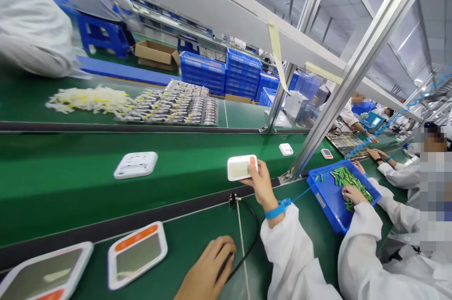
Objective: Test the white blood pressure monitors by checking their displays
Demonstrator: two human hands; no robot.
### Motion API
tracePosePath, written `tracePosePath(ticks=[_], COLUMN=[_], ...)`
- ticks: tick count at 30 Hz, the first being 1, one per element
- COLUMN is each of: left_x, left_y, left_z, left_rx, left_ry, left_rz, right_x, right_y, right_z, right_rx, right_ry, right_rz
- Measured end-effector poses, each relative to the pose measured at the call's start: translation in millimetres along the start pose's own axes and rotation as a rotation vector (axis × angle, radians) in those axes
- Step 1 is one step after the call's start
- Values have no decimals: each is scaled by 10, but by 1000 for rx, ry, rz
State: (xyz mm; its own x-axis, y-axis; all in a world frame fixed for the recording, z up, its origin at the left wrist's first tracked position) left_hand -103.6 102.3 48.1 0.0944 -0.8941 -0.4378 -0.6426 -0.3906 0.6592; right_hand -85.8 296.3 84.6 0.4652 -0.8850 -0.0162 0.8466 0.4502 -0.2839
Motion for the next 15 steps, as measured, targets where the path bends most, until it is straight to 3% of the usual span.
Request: tracePosePath(ticks=[6,10,15], left_x=[3,6,9], left_y=[0,2,-17], left_z=[-13,-7,11], left_rx=[-14,-18,-2], left_ry=[46,54,64], left_rz=[33,33,48], right_x=[380,556,799], right_y=[36,49,-91], right_z=[579,809,1053], right_rx=[-133,-85,17], right_ry=[15,68,171], right_rz=[77,61,164])
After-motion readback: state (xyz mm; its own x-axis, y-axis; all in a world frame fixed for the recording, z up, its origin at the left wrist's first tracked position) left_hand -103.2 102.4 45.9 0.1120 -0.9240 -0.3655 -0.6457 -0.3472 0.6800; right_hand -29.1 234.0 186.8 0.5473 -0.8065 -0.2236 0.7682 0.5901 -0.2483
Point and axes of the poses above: each hand's wrist, its own x-axis away from the middle knuckle, its own y-axis out of the back of the hand, z = x × y, the point moved 7 cm from there along -x, towards the middle knuckle, and after that the axes turned 1 degree about x, right-handed, at the moved point
